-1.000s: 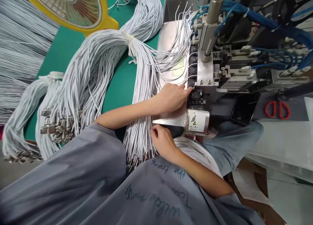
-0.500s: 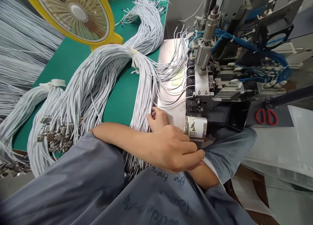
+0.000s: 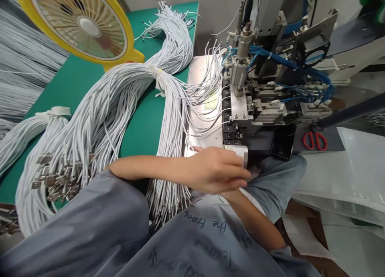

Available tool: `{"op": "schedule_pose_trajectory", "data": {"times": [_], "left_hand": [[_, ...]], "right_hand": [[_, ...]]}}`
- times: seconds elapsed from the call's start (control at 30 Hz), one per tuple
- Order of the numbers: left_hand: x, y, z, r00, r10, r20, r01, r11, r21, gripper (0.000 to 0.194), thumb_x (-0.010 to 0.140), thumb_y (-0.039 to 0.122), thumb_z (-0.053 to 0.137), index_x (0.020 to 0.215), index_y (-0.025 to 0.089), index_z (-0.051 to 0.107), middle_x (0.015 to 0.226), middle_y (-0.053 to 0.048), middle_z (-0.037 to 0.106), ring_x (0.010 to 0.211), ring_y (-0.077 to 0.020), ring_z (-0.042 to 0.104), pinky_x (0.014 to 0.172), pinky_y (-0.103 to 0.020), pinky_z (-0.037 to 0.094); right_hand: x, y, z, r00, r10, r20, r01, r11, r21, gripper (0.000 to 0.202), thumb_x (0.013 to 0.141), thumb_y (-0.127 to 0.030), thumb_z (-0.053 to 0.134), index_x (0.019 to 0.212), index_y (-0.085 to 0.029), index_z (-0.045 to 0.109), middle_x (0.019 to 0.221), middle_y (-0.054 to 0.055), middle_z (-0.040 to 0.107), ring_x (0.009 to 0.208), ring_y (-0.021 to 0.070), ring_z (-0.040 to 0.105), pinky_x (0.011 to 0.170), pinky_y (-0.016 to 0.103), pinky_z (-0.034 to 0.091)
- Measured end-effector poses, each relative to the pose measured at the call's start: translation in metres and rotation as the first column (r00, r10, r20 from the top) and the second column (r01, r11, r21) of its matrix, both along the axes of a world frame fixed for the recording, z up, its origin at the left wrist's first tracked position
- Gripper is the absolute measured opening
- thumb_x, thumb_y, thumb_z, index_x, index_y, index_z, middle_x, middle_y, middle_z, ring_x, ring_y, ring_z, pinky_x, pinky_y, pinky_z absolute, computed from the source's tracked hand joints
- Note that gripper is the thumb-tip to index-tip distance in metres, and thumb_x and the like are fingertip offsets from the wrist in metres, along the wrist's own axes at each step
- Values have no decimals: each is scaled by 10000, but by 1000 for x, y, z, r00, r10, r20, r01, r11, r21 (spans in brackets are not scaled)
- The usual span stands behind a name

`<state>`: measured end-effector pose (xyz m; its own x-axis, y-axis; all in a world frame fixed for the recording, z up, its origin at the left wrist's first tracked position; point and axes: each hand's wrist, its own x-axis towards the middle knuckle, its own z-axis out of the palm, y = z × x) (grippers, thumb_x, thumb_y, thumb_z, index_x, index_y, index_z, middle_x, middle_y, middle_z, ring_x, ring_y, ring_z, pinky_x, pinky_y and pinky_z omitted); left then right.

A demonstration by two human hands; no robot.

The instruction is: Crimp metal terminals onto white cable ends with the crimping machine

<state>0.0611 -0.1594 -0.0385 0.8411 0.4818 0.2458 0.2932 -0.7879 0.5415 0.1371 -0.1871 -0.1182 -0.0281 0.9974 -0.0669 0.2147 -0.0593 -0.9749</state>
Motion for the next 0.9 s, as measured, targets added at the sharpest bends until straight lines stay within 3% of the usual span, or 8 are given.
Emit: {"op": "schedule_pose_trajectory", "data": {"times": [0.1, 0.17, 0.27, 0.33, 0.5, 0.63, 0.8, 0.9], "left_hand": [[-1, 20, -7, 999, 32, 43, -22, 974, -223, 354, 935, 358, 435, 1099, 101, 616, 1052, -122, 647, 942, -169, 605, 787, -256, 458], [-2, 30, -12, 995, 93, 38, -77, 949, -305, 374, 922, 380, 456, 1120, 102, 609, 1054, -121, 651, 898, -167, 617, 758, -258, 465], [-2, 40, -20, 982, 183, 53, -150, 915, -375, 373, 862, 388, 564, 1108, 114, 620, 924, -77, 680, 741, -132, 613, 672, -230, 457], [-2, 43, -23, 977, 192, 95, -140, 908, -395, 311, 855, 337, 584, 1065, 116, 642, 834, -50, 685, 681, -110, 599, 636, -204, 442], [-2, 44, -24, 971, 164, 175, -83, 915, -394, 217, 903, 234, 486, 916, 132, 678, 654, -4, 639, 551, -64, 528, 553, -166, 400], [-1, 42, -22, 957, 184, 223, -90, 923, -375, 219, 891, 246, 502, 860, 136, 689, 744, -42, 646, 620, -83, 548, 581, -186, 427], [2, 40, -23, 927, 220, 304, -90, 916, -390, 212, 876, 248, 533, 815, 126, 695, 683, -37, 599, 607, -91, 524, 559, -202, 422], [2, 40, -23, 917, 251, 310, -133, 925, -355, 191, 852, 247, 573, 768, 130, 698, 631, -25, 590, 569, -84, 506, 539, -198, 414]], "right_hand": [[52, 0, 16, 980, 198, 11, -198, 980, -36, 221, 810, -410, 568, 758, -220, 668, 614, 12, 530, 656, 179, 579, 551, 288, 472], [81, 4, 27, 963, 269, 26, -267, 961, -68, 196, 798, -372, 596, 738, -197, 662, 656, 12, 584, 664, 163, 573, 578, 278, 474], [105, 12, 38, 991, 129, -20, -130, 990, -54, 155, 735, -322, 678, 700, -175, 642, 642, -1, 607, 593, 125, 543, 544, 248, 446], [109, 17, 40, 988, 15, -155, -16, 1000, -6, 157, 670, -292, 739, 687, -179, 631, 643, -13, 610, 545, 100, 524, 523, 236, 438], [99, 18, 33, 887, 8, -461, 19, 998, 55, 231, 719, -392, 694, 835, -193, 673, 680, 10, 627, 585, 128, 563, 550, 277, 474], [91, 16, 31, 919, -83, -385, 136, 984, 112, 180, 797, -353, 625, 771, -190, 696, 691, 13, 610, 548, 102, 511, 525, 263, 435], [90, 17, 35, 966, -41, -254, 103, 966, 237, 121, 807, -244, 612, 808, -206, 728, 721, 11, 591, 621, 104, 517, 546, 249, 407], [89, 17, 36, 984, -97, -148, 134, 953, 272, 132, 817, -232, 597, 808, -200, 725, 714, 13, 589, 632, 107, 511, 529, 244, 388]]}}
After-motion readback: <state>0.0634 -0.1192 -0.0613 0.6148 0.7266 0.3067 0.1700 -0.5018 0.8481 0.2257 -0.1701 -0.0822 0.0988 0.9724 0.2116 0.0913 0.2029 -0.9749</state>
